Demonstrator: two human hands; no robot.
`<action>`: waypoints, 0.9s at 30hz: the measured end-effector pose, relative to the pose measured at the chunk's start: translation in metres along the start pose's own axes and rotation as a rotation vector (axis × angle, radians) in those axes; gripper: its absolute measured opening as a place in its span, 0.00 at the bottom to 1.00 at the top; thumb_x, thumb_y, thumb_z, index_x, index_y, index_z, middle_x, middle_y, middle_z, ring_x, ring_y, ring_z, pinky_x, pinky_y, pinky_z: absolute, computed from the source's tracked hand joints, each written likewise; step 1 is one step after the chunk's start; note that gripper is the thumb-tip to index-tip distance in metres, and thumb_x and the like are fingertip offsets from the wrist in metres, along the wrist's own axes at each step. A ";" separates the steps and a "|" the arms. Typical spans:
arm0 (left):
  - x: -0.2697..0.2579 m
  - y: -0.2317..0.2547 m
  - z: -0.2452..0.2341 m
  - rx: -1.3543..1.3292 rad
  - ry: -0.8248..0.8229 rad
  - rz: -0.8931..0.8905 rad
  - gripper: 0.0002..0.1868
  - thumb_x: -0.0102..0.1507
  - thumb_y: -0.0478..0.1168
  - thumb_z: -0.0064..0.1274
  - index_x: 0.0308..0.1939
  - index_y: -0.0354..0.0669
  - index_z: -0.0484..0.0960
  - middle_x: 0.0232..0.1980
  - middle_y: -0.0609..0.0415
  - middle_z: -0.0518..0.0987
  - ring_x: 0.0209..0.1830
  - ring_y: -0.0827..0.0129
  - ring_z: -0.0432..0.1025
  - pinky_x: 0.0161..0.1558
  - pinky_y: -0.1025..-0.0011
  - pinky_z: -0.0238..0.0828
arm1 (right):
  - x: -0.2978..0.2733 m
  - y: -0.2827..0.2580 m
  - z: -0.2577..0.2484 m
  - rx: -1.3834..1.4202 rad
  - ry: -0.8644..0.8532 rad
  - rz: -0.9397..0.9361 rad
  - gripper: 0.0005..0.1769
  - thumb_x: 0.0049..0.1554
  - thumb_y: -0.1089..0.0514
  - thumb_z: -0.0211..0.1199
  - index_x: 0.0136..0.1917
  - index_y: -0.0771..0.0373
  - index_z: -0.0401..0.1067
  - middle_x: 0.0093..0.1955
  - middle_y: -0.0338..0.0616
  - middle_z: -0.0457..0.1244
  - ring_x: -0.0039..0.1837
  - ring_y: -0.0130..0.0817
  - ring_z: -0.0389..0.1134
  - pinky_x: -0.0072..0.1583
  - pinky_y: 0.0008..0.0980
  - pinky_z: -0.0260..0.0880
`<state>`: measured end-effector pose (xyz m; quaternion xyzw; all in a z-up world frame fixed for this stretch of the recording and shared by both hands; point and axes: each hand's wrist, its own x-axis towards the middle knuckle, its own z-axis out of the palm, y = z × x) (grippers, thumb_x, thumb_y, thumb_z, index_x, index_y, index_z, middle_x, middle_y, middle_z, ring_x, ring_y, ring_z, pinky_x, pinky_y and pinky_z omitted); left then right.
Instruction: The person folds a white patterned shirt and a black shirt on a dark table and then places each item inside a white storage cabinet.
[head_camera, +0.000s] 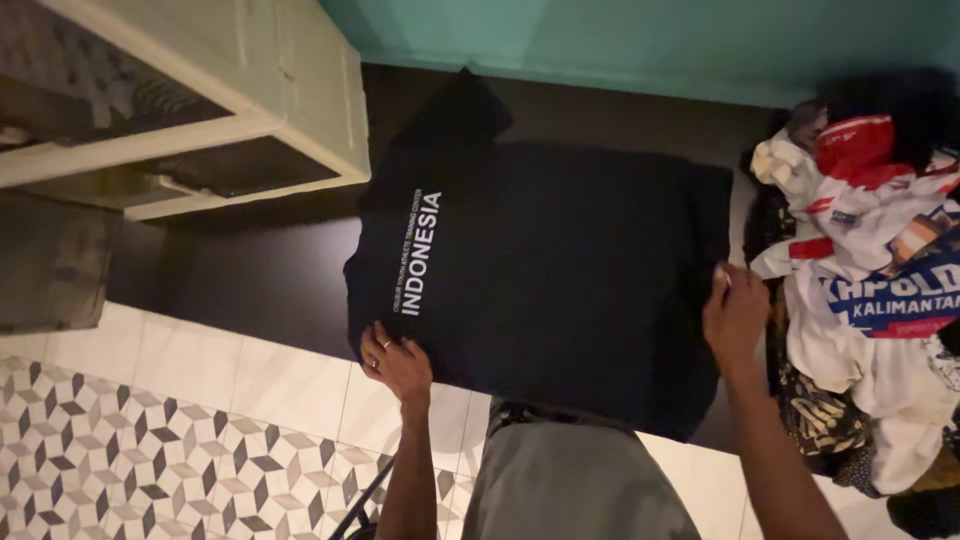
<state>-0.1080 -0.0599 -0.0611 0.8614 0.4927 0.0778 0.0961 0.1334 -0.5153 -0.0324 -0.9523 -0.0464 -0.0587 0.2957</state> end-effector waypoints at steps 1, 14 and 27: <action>0.003 0.004 0.001 -0.057 0.000 0.094 0.33 0.69 0.49 0.42 0.78 0.45 0.61 0.82 0.46 0.56 0.83 0.52 0.47 0.77 0.43 0.43 | 0.008 -0.001 0.004 0.041 -0.022 -0.075 0.21 0.77 0.44 0.46 0.72 0.59 0.67 0.69 0.58 0.61 0.68 0.60 0.60 0.68 0.61 0.60; 0.043 0.020 0.007 -0.064 -0.038 0.211 0.31 0.74 0.55 0.37 0.79 0.49 0.59 0.82 0.48 0.55 0.85 0.53 0.46 0.76 0.46 0.43 | 0.055 0.006 0.043 -0.081 -0.023 -0.019 0.24 0.77 0.46 0.45 0.80 0.57 0.59 0.84 0.49 0.51 0.88 0.57 0.47 0.82 0.66 0.49; 0.088 0.081 0.020 -0.132 -0.071 0.344 0.29 0.75 0.55 0.36 0.79 0.53 0.58 0.82 0.52 0.58 0.86 0.57 0.47 0.79 0.45 0.41 | 0.072 -0.048 0.067 -0.233 -0.051 -0.061 0.32 0.73 0.42 0.43 0.84 0.58 0.56 0.91 0.45 0.40 0.89 0.59 0.32 0.77 0.79 0.22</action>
